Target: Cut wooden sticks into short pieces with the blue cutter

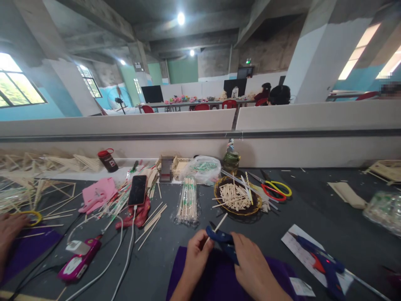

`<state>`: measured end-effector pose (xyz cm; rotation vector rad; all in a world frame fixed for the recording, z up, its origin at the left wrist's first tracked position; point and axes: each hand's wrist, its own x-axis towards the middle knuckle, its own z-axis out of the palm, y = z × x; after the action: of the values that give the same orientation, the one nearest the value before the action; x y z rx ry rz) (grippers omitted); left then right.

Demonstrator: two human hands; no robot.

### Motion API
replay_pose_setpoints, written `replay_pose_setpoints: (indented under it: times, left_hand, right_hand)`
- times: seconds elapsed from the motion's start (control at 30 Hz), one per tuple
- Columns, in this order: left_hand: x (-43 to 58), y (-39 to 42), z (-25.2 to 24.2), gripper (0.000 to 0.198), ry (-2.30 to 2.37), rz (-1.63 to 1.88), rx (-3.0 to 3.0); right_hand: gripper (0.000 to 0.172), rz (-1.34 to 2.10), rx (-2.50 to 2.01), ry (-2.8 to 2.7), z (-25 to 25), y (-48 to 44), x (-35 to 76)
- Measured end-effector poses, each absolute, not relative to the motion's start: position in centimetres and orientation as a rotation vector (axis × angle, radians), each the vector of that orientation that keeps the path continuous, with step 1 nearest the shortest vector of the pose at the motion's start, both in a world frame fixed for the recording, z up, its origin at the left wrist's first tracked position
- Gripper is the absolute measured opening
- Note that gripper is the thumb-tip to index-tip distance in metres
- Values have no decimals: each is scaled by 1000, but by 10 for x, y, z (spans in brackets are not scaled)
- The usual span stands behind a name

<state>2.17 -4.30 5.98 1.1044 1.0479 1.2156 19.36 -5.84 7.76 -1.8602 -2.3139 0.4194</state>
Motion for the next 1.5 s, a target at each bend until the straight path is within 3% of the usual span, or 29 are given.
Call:
replay_pose_setpoints:
  times: [0.43,0.83,1.03,1.23,1.37,1.5]
  left_hand:
    - [27,-43,71,31,1145,1320,1041]
    - [20,-36,63,46,1112,1170,756]
    - [3,-30,60,46,1157,1309,546]
    - [4,-37,74,46,1203,1229,629]
    - [6,-39,81,47,1220,1148,792]
    - [7,-41,88,42,1184,1128,1043]
  right_hand:
    - [68,379,-1864,-2299,82,-59,187]
    - [65,386,-1877,-2264,75,-56,192]
    - [48,201,-1954,-2270,58,-55,197]
    - [71,389,-1830,-2338,51,-51,198]
    - [41,324,-1452,-2290,89,-41,199]
    - [39,38,-1128,-2321,131,-27,196]
